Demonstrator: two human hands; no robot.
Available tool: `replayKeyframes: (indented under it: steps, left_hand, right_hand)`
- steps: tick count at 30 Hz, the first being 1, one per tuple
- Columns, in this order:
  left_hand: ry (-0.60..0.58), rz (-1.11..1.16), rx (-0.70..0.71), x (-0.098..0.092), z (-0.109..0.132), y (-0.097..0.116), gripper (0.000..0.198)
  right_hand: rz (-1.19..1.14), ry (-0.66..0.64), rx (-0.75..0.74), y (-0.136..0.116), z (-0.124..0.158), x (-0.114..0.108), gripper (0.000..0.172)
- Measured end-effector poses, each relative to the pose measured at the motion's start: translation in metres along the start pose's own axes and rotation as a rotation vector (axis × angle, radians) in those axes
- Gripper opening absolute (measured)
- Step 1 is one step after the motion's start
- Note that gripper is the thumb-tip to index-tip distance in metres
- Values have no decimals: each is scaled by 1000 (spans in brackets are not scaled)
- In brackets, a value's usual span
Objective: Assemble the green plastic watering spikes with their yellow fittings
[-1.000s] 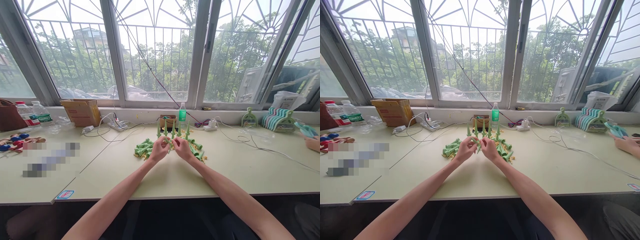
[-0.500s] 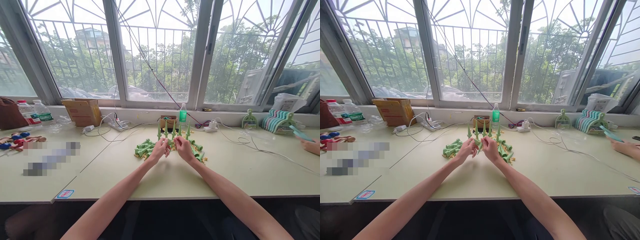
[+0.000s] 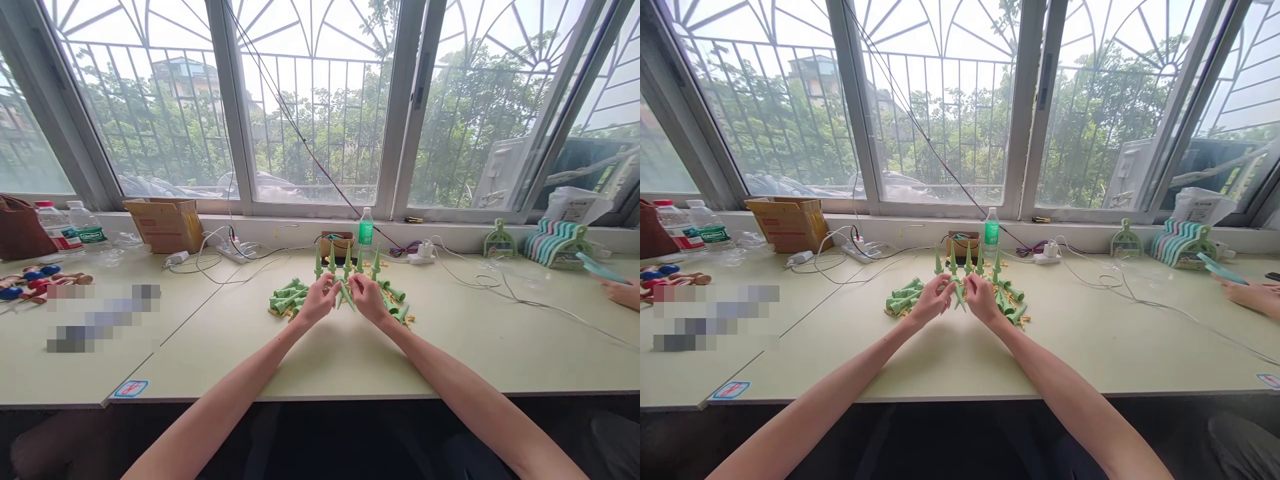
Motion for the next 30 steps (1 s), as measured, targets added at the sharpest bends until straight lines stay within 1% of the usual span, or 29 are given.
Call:
replayKeyframes:
  steps: [5,9,13,16,20,23,27,30]
  left_hand:
    - [-3,-78,55,-1,1,0,32]
    - [3,-147,93,-1,2,2,24]
    - [23,-186,134,0,2,3,21]
    - [25,-178,105,1,2,3,26]
    - [10,-150,63,2,3,5,38]
    - [29,-111,22,4,2,5,44]
    - [84,-15,-25,2,0,4,41]
    - [56,143,-104,1,-2,2,38]
  right_hand:
    - [54,15,-15,2,-1,0,34]
    - [64,3,-22,3,0,0,34]
    - [71,0,-20,3,-1,1,34]
    - [73,0,-22,1,-1,1,34]
    - [72,0,-27,-2,0,1,34]
    - [73,4,-21,-3,0,1,36]
    - [75,32,-12,-4,0,-1,36]
    - [63,38,-16,-5,0,-2,36]
Point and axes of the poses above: each hand's wrist, its own z-axis away from the middle knuckle, its own x-axis out of the palm, y = z × x, the point moved 1 cm from there along -z, towards the middle knuckle, and after that the axes turned 8 degrees about -y, right-handed, at the moved point
